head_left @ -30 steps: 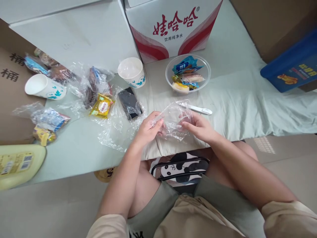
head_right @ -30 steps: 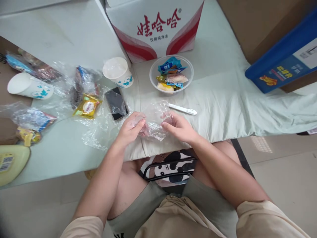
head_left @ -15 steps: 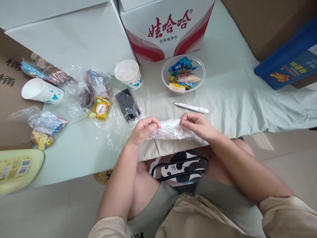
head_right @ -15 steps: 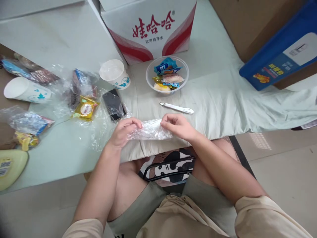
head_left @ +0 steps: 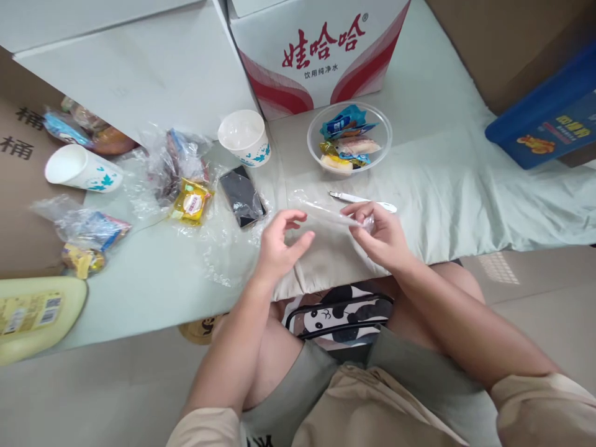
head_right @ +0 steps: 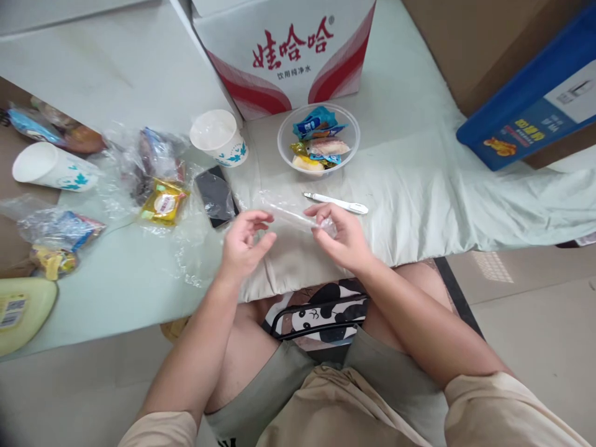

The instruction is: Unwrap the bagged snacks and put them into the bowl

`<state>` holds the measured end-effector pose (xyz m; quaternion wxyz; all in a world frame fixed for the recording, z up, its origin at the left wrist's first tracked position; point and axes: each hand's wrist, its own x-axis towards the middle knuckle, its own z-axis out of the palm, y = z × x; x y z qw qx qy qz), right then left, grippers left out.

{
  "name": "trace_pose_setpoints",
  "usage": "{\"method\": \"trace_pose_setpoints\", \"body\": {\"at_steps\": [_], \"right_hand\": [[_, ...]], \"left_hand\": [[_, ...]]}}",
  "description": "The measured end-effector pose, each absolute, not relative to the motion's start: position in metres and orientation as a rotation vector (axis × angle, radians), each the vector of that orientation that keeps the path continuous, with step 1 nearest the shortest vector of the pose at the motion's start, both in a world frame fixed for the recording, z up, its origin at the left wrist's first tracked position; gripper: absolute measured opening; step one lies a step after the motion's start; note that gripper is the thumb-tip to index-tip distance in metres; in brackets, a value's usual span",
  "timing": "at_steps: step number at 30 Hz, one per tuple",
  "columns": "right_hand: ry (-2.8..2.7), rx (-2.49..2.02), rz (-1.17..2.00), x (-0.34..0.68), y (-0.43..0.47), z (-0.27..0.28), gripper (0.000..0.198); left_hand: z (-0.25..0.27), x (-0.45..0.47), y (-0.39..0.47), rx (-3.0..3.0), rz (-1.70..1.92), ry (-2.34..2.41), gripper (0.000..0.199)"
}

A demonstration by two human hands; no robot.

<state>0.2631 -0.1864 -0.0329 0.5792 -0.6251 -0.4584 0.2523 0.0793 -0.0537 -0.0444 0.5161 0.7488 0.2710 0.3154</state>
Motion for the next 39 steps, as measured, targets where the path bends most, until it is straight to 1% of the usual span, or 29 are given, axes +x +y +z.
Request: {"method": "trace_pose_setpoints", "body": {"at_steps": [2, 3, 4, 6, 8, 10, 11, 13, 14, 17, 20, 22, 25, 27, 30, 33, 34, 37, 39], "right_hand": [[-1.189, -1.369, 0.747, 0.256, -0.188, -0.032, 0.017], [-1.229, -1.332, 0.827, 0.253, -0.188, -0.033, 0.015], [-1.253, -1.309, 0.89, 0.25, -0.188, -0.033, 0.013], [-1.247, -1.309, 0.942, 0.245, -0.186, -0.035, 0.01], [-1.166, -1.348, 0.897, 0.242, -0.184, -0.039, 0.011], [-1.041, -1.403, 0.771, 0.24, -0.181, -0.043, 0.016], [-0.992, -1.418, 0.714, 0.24, -0.18, -0.045, 0.022], [-0.964, -1.414, 0.702, 0.241, -0.179, -0.048, 0.033], [-0.982, -1.398, 0.753, 0.241, -0.178, -0.049, 0.034], [-1.032, -1.384, 0.9, 0.241, -0.177, -0.048, 0.021], [-1.028, -1.433, 0.888, 0.24, -0.176, -0.044, 0.022], [-1.038, -1.442, 0.924, 0.239, -0.175, -0.041, 0.02], [-1.102, -1.465, 0.996, 0.241, -0.174, -0.035, 0.015], [-1.175, -1.496, 1.021, 0.243, -0.173, -0.033, 0.012], [-1.276, -1.519, 1.038, 0.246, -0.172, -0.032, 0.01], [-1.365, -1.52, 1.064, 0.248, -0.168, -0.034, 0.008], [-1.387, -1.527, 1.071, 0.248, -0.166, -0.035, 0.008], [-1.425, -1.556, 1.081, 0.25, -0.162, -0.037, 0.008], [-1.433, -1.559, 1.091, 0.252, -0.161, -0.037, 0.009]], "left_hand": [[-0.044, 0.083, -0.06, 1.794, 0.605, 0.568, 0.062], [-0.043, 0.085, -0.063, 1.797, 0.551, 0.539, 0.071], [-0.041, 0.087, -0.065, 1.799, 0.509, 0.522, 0.072], [-0.038, 0.091, -0.068, 1.796, 0.453, 0.532, 0.058], [-0.037, 0.092, -0.069, 1.763, 0.458, 0.582, 0.044], [-0.038, 0.091, -0.069, 1.695, 0.501, 0.63, 0.037], [-0.039, 0.09, -0.068, 1.647, 0.517, 0.638, 0.035], [-0.041, 0.089, -0.069, 1.539, 0.54, 0.608, 0.034], [-0.042, 0.089, -0.069, 1.497, 0.553, 0.584, 0.034], [-0.039, 0.09, -0.07, 1.509, 0.573, 0.605, 0.04], [-0.036, 0.09, -0.067, 1.586, 0.542, 0.745, 0.038], [-0.035, 0.084, -0.063, 1.601, 0.634, 0.836, 0.036], [-0.028, 0.064, -0.054, 1.664, 0.924, 1.019, 0.033], [-0.014, 0.05, -0.047, 1.724, 1.107, 1.18, 0.031], [0.023, 0.047, -0.029, 1.917, 1.279, 1.338, 0.026], [0.062, 0.073, 0.009, 2.235, 1.318, 1.367, 0.024], [0.07, 0.086, 0.026, 2.311, 1.299, 1.363, 0.024], [0.079, 0.129, 0.081, 2.469, 0.916, 1.483, 0.023], [0.073, 0.154, 0.113, 2.581, 0.453, 1.503, 0.021]]}}
